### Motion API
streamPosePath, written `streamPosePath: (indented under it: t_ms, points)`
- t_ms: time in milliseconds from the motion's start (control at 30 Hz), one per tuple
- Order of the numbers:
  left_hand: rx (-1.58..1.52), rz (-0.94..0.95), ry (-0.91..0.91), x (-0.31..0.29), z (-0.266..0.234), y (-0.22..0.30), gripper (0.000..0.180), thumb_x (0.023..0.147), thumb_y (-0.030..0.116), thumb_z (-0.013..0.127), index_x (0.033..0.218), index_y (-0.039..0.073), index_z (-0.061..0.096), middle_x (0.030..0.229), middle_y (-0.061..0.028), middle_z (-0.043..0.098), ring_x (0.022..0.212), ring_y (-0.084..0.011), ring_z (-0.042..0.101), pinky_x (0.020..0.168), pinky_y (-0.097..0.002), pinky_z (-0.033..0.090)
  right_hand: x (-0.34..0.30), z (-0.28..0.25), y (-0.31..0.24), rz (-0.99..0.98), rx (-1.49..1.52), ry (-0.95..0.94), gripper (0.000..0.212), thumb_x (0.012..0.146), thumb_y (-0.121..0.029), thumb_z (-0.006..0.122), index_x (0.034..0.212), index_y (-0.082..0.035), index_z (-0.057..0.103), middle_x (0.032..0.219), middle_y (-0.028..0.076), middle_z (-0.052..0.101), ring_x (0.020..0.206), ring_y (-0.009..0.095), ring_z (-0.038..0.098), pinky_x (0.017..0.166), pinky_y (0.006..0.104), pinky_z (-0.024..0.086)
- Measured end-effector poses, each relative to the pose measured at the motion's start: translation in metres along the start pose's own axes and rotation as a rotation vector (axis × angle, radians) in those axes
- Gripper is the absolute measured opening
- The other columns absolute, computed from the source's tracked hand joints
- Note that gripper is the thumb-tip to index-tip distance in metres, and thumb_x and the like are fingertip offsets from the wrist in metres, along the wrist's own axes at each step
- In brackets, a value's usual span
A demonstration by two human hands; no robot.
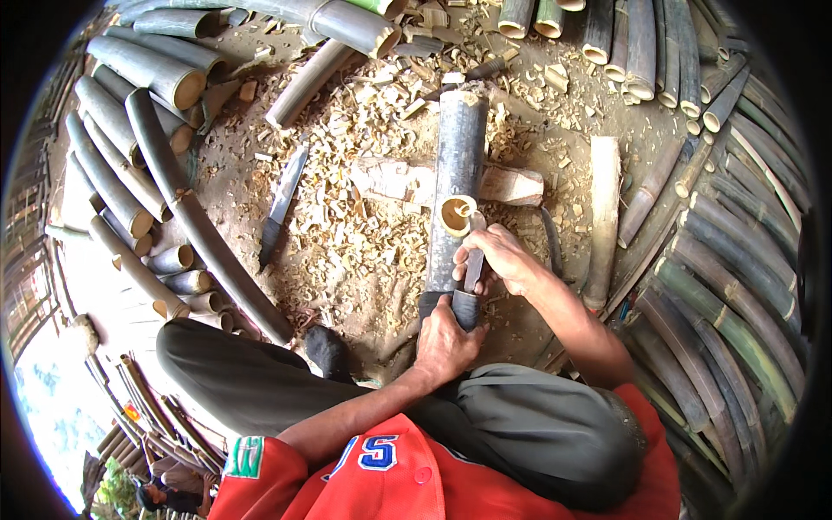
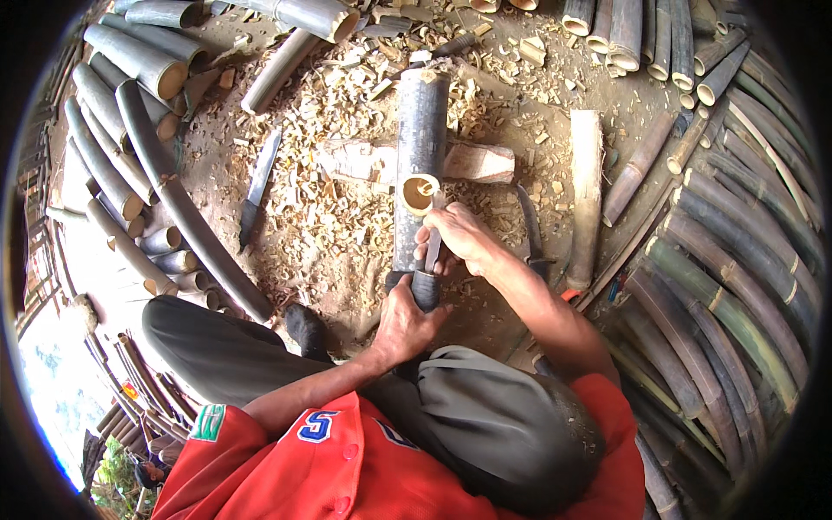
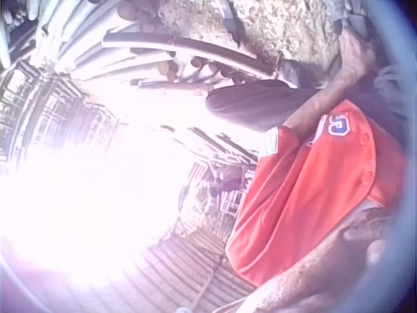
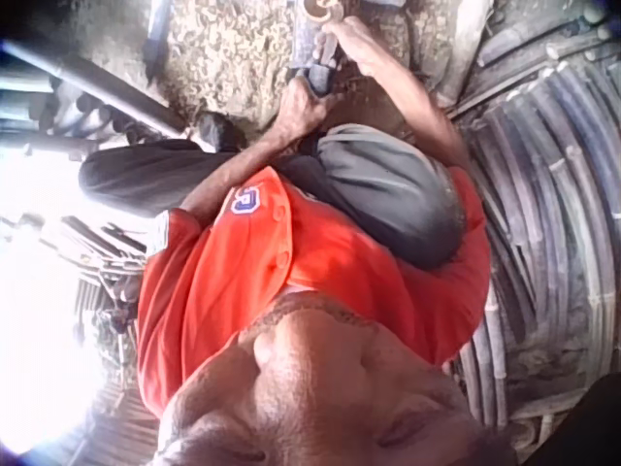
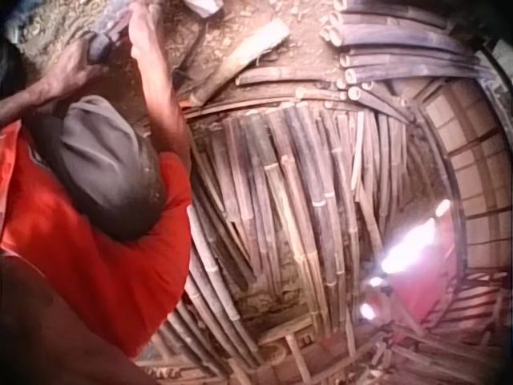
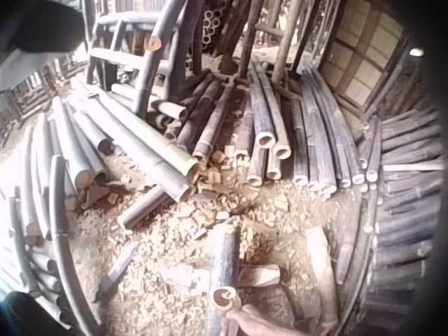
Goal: The person uses a knife to carve the edges and inner nodes of bamboo segments, handling the segments by hand while sitting among many bamboo pieces.
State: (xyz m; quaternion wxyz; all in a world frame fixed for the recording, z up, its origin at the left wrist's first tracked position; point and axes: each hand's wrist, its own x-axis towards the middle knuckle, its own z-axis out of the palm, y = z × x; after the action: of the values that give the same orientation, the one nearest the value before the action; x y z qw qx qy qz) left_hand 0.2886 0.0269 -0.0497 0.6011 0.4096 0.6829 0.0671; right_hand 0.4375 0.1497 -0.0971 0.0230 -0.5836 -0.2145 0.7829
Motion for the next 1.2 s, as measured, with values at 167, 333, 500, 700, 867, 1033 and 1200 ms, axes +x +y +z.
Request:
streamPosePath:
  t_ms: [167, 333, 500, 700, 867, 1033, 1200]
  points:
    - [-0.200, 0.077, -0.158, 0.000, -0.057, -0.048, 0.072, 0.077, 0.033, 0.091, 0.131, -0.005, 0.059, 0.102, -0.0195, 0.075, 0.092, -0.0299, 0.073, 0.089, -0.0394, 0.057, -0.022, 0.037, 0.009, -0.103, 0.126, -0.023, 0.030, 0.106, -0.029, 0.052, 0.101, -0.001, 0.062, 0.089, 0.014, 0.074, 0.061, 0.022, 0.069, 0.050, 0.0376, 0.059]
    - [-0.162, -0.079, 0.036, 0.019, -0.122, -0.045, 0.045, 0.068, 0.022, 0.095, 0.096, -0.007, 0.075, 0.081, -0.0124, 0.075, 0.074, -0.0169, 0.070, 0.074, -0.0345, 0.057, 0.011, 0.062, -0.016, -0.077, 0.426, -0.199, 0.022, 0.108, -0.023, 0.052, 0.107, -0.002, 0.060, 0.093, 0.017, 0.074, 0.074, 0.030, 0.074, 0.064, 0.0422, 0.064]
    - [0.594, -0.022, 0.132, 0.018, -0.183, 0.075, 0.034, 0.067, 0.026, 0.087, 0.084, -0.002, 0.076, 0.074, -0.0199, 0.073, 0.069, -0.0310, 0.074, 0.069, -0.0425, 0.058, 0.009, 0.057, -0.020, -0.272, 0.796, -0.365, 0.026, 0.104, -0.022, 0.048, 0.112, -0.002, 0.063, 0.110, 0.020, 0.074, 0.088, 0.026, 0.075, 0.081, 0.0446, 0.066]
    - [0.793, 0.416, 0.313, 0.017, -0.167, 0.062, 0.011, 0.081, 0.013, 0.069, 0.082, 0.002, 0.066, 0.073, -0.0183, 0.070, 0.068, -0.0374, 0.072, 0.062, -0.0493, 0.055, -0.001, 0.065, -0.005, -0.235, 1.026, -0.304, 0.025, 0.105, -0.025, 0.050, 0.113, -0.007, 0.065, 0.108, 0.012, 0.074, 0.083, 0.022, 0.073, 0.075, 0.0394, 0.065]
    - [0.097, -0.101, 0.092, 0.005, -0.144, 0.004, 0.050, 0.061, 0.030, 0.093, 0.095, -0.004, 0.078, 0.081, -0.0239, 0.076, 0.077, -0.0346, 0.076, 0.078, -0.0440, 0.060, 0.010, 0.061, -0.024, -0.088, 0.542, -0.251, 0.020, 0.102, -0.022, 0.054, 0.104, -0.003, 0.062, 0.090, 0.016, 0.073, 0.069, 0.027, 0.071, 0.064, 0.0433, 0.064]
    - [0.791, 0.132, 0.139, 0.026, -0.182, 0.106, 0.030, 0.070, 0.025, 0.083, 0.079, -0.002, 0.074, 0.071, -0.0206, 0.072, 0.069, -0.0340, 0.075, 0.068, -0.0450, 0.060, 0.016, 0.052, -0.014, -0.235, 1.008, -0.393, 0.024, 0.105, -0.019, 0.047, 0.113, -0.003, 0.064, 0.114, 0.020, 0.074, 0.089, 0.028, 0.074, 0.079, 0.0494, 0.064]
    - [1.330, 0.696, 0.222, 0.019, -0.157, 0.132, 0.012, 0.084, 0.007, 0.065, 0.095, 0.001, 0.067, 0.081, -0.0169, 0.070, 0.077, -0.0294, 0.073, 0.074, -0.0459, 0.058, 0.007, 0.064, 0.010, -0.274, 1.417, -0.509, 0.024, 0.106, -0.021, 0.049, 0.111, -0.006, 0.067, 0.117, 0.015, 0.074, 0.093, 0.022, 0.072, 0.080, 0.0464, 0.063]
